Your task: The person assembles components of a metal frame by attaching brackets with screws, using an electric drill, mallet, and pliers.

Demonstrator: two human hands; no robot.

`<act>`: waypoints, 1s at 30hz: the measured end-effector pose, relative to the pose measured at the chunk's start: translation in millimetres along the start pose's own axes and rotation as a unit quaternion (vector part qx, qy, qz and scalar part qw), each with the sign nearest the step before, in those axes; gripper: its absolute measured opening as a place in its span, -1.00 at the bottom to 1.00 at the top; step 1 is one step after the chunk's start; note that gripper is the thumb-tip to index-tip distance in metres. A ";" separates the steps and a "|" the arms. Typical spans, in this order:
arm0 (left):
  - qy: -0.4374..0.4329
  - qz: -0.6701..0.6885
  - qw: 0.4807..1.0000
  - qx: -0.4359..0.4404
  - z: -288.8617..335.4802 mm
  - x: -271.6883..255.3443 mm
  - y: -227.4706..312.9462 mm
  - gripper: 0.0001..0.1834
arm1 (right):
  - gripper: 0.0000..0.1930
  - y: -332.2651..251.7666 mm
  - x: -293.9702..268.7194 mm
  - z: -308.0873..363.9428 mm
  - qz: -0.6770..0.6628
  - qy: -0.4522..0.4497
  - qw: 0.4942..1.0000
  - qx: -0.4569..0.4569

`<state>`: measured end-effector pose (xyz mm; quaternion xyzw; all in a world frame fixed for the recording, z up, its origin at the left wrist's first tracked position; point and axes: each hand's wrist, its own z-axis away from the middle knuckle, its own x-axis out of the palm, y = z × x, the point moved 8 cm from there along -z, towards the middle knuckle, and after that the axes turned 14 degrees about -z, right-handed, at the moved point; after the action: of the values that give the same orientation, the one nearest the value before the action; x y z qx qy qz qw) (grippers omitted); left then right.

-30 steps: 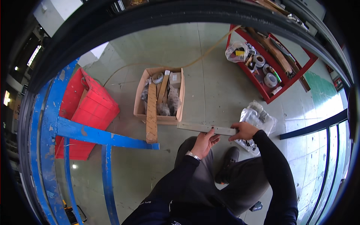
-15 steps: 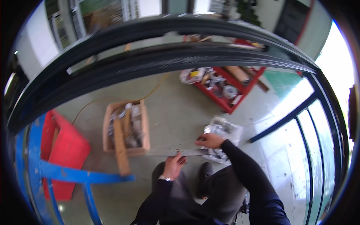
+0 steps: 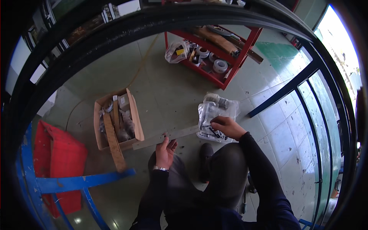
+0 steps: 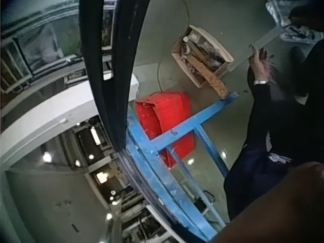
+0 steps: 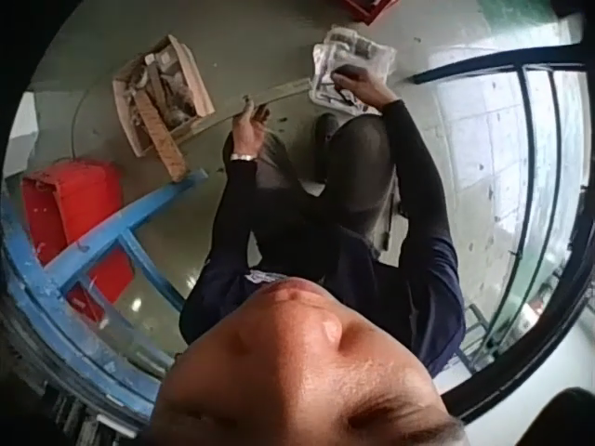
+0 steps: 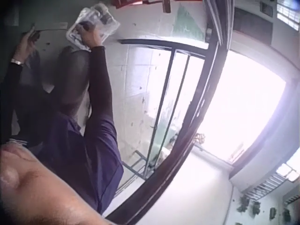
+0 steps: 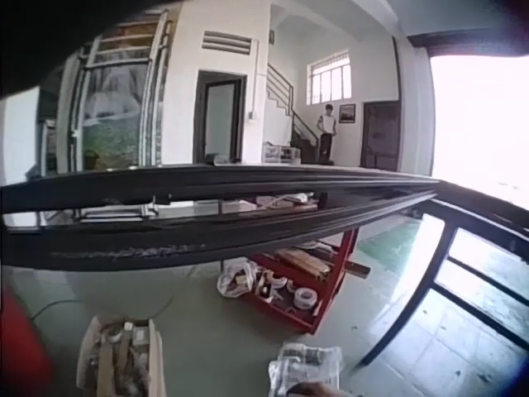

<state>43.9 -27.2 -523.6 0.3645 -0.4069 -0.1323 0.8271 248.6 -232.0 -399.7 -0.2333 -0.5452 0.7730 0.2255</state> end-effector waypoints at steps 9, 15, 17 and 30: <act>0.081 -0.094 0.991 0.056 4.7 -18.4 41.7 -0.65 | -0.59 121.1 24.9 -13.4 -0.069 -0.023 0.996 0.055; 0.176 -0.209 0.957 0.093 -16.7 -46.8 86.2 -0.64 | -0.68 208.3 18.9 -70.2 -0.163 0.066 0.982 0.075; 0.203 -0.247 0.941 0.108 -20.7 -54.1 112.4 -0.64 | -0.68 212.3 10.8 -99.0 -0.111 0.080 0.988 0.076; 0.361 -0.419 0.826 0.114 -76.4 -43.0 196.0 -0.70 | -0.66 18.2 46.2 -277.5 -0.125 -0.151 0.945 -0.263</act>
<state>60.2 169.9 -439.9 0.6132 0.0997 -0.2776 0.7328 378.7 -5.0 -504.6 -0.0952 -0.7813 0.5941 0.1658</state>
